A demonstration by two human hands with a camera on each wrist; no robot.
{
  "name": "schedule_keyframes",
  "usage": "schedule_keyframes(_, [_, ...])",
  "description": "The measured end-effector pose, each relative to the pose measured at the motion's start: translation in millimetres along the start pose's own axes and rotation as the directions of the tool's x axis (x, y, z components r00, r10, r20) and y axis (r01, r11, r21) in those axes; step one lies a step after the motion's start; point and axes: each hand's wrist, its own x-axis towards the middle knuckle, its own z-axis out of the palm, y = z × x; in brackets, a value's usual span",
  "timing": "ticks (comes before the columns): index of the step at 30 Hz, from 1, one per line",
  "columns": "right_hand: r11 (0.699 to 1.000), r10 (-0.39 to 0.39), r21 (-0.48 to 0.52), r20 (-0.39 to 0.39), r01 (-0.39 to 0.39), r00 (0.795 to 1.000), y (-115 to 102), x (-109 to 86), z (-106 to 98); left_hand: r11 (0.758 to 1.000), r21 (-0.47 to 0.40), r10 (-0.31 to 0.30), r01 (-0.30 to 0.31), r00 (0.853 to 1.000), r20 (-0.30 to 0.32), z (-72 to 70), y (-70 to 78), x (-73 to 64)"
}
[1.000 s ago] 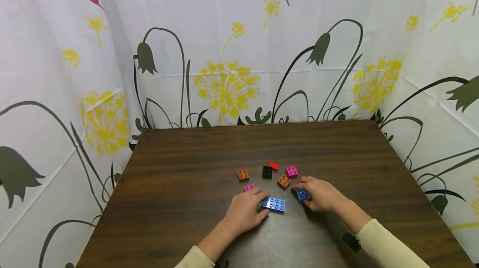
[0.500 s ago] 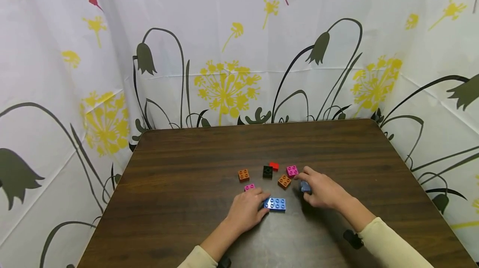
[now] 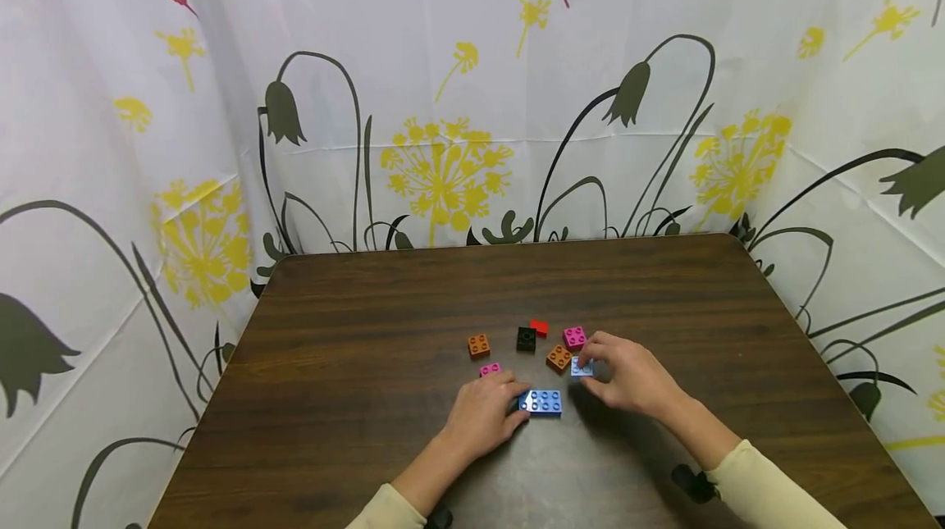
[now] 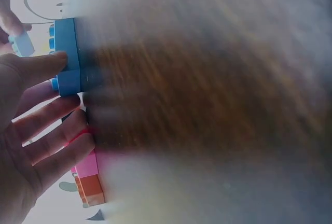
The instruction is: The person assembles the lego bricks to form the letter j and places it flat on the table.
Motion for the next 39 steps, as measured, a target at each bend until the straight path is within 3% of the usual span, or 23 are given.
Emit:
schedule_keyframes(8, [0.996,-0.027,0.087,0.036,0.024,0.999,-6,-5.9,17,1.0,-0.011,-0.005,0.005,1.0,0.02,-1.2,0.0,1.3])
schedule_keyframes(18, [0.998,-0.008,0.068,0.082,0.003,0.997,-15,-9.6,28,1.0,-0.013,-0.011,0.012,0.999,0.033,-2.1,0.5,2.2])
schedule_keyframes(39, [0.994,-0.08,0.075,0.085,0.074,0.993,-16,-9.3,34,1.0,-0.022,-0.008,0.008,1.0,0.023,1.5,-3.5,2.7])
